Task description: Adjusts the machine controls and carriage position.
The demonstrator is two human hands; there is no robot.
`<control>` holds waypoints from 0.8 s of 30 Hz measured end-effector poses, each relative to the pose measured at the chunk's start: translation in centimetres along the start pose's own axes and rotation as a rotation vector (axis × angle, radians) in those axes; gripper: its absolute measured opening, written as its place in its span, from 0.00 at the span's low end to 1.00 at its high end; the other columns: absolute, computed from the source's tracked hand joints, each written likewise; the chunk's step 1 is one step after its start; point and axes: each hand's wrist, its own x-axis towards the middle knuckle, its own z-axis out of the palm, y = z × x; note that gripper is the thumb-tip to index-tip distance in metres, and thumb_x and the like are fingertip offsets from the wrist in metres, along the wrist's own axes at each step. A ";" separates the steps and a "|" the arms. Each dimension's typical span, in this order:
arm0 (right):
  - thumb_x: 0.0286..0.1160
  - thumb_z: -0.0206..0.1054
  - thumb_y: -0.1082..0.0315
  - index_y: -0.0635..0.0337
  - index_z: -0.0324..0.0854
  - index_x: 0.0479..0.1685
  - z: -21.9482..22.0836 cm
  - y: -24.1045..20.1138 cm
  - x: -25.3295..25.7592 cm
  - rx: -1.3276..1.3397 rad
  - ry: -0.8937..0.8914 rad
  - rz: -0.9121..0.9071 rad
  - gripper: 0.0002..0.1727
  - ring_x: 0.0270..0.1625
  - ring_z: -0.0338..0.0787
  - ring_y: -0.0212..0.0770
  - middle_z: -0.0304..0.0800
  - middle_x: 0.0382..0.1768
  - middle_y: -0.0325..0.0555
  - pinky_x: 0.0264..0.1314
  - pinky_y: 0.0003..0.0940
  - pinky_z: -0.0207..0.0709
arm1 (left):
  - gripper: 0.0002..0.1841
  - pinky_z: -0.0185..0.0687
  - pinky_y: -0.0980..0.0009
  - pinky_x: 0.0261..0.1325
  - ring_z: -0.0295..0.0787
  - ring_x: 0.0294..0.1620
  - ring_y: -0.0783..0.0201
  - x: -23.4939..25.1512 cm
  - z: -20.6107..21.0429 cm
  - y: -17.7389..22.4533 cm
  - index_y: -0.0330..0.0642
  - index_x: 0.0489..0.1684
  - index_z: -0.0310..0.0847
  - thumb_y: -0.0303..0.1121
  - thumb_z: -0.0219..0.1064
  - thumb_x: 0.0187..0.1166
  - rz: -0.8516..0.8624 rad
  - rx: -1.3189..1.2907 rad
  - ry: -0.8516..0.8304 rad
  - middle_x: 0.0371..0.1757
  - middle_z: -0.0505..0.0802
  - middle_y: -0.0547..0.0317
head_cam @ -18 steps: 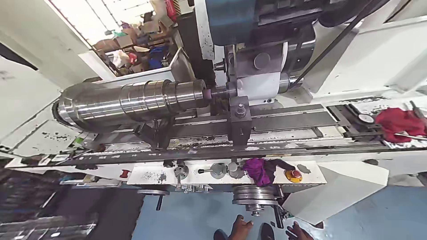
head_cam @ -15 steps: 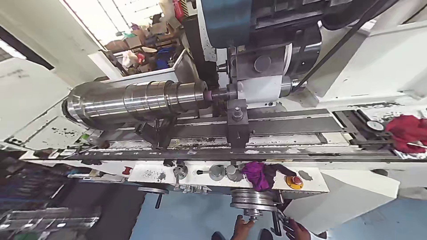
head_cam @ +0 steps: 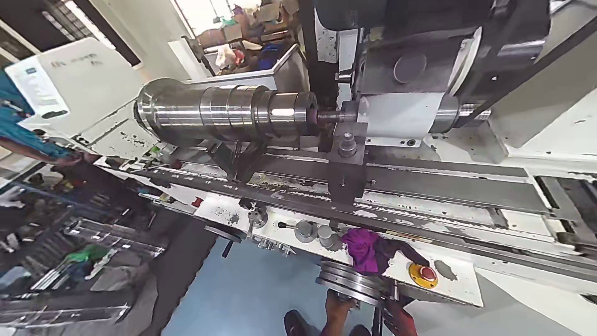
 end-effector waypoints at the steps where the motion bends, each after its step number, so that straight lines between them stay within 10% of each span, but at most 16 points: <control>1: 0.92 0.55 0.53 0.66 0.74 0.73 0.3 0.0 0.1 0.007 0.004 0.004 0.25 0.52 0.87 0.50 0.85 0.60 0.60 0.50 0.49 0.80 | 0.48 0.77 0.44 0.76 0.84 0.71 0.40 0.2 0.0 0.2 0.27 0.80 0.65 0.29 0.89 0.55 0.015 0.021 0.001 0.69 0.86 0.31; 24: 0.89 0.58 0.60 0.66 0.71 0.73 3.6 1.0 0.7 0.099 0.090 0.053 0.22 0.53 0.83 0.47 0.80 0.59 0.58 0.53 0.47 0.80 | 0.43 0.79 0.45 0.73 0.87 0.66 0.45 1.4 -1.5 0.2 0.29 0.70 0.77 0.30 0.91 0.47 0.051 0.071 -0.058 0.62 0.91 0.37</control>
